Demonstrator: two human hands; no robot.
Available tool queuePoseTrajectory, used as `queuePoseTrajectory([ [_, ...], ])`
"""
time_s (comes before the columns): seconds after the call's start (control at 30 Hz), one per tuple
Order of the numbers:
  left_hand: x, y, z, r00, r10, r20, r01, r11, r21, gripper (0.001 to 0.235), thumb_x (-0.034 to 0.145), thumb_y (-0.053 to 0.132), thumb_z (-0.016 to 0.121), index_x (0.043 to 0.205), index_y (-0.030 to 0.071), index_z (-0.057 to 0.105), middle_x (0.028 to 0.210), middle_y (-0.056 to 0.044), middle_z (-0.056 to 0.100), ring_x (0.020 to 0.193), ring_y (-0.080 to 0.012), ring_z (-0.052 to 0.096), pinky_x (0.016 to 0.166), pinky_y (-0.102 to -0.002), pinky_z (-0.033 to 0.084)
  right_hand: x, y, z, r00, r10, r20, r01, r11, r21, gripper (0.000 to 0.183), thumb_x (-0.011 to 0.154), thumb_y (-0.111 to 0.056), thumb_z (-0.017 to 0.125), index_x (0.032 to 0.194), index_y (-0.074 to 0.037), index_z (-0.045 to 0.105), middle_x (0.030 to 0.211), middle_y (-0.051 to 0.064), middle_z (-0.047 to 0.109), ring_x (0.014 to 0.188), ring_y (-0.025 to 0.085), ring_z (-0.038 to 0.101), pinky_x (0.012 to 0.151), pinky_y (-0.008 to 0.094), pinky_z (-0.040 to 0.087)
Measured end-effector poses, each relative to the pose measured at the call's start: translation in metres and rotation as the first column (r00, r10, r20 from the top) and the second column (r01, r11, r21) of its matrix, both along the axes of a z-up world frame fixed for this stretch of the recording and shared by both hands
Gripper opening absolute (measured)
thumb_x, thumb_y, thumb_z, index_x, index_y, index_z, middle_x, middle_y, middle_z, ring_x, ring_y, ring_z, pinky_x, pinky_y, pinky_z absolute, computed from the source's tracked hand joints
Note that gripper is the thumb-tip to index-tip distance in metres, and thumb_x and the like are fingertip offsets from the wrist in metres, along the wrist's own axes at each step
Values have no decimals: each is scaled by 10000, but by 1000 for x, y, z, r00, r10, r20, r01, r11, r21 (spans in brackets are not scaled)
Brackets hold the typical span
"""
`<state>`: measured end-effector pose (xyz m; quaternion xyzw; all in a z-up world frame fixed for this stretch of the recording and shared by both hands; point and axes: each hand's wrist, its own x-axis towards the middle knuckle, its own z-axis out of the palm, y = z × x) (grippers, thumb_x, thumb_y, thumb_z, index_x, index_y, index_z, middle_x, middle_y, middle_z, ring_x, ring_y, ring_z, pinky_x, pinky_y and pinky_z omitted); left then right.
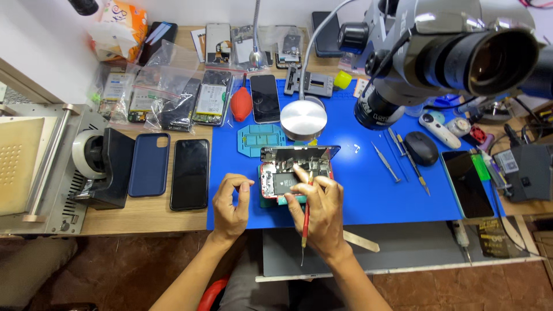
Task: The person works on a disassembled smartphone placed on a blue mat, using tweezers and a red-handled tool to manipulate internal components. They open a drawer to retrieve a tool and continue adjusting parts inside the device.
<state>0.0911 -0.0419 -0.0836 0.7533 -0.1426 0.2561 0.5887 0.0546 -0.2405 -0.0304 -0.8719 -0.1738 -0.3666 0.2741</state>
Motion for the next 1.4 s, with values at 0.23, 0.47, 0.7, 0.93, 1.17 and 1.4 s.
queuePoseTrajectory([
  [0.23,-5,-6,15,997,19,75,-26,995,95,155,1040,81,521,956,9,630,912,-126,658,834,-231,619,753,-316,524,5,-3,11,981,187,-53,-190,980,-56,152,996,-154,714,1099,-140,603,1354,129,729,1092,282,563,1008,411,422],
  [0.47,7,-21,55,966,-106,234,36,958,285,218,1003,28,630,1213,-32,643,1161,-194,652,1026,-310,684,933,-381,606,15,-5,20,949,305,-80,-311,947,-79,139,1004,-127,704,1111,-120,615,1323,125,712,1127,304,592,984,450,489],
  [0.7,23,-15,56,951,-199,238,93,916,391,222,953,-55,709,1167,4,696,1163,-197,615,876,-255,644,828,-326,606,16,-10,13,924,350,-158,-356,934,-16,240,957,11,616,1153,-127,632,1356,133,698,1170,307,596,1007,457,495],
  [0.93,21,-15,42,956,-202,214,105,913,394,206,976,-1,707,1180,-30,690,1125,-196,655,921,-283,699,860,-339,622,6,-21,9,944,275,-180,-249,956,157,346,1059,-92,527,1389,-24,609,1314,163,691,1142,269,660,1086,365,531],
  [1.17,22,-23,42,964,-147,220,73,946,314,226,928,-34,767,1141,3,697,1148,-196,706,1024,-311,754,937,-355,661,4,-16,9,969,157,-189,-106,961,255,374,1051,-298,505,1167,-39,749,961,81,720,878,239,663,860,338,551],
  [1.4,21,-25,46,967,-139,215,77,959,272,191,934,-29,760,1112,-7,697,1124,-187,724,1009,-311,760,924,-352,653,4,-3,15,976,134,-171,-85,961,264,178,975,-164,672,1075,-40,752,986,76,773,885,238,716,883,329,560],
])
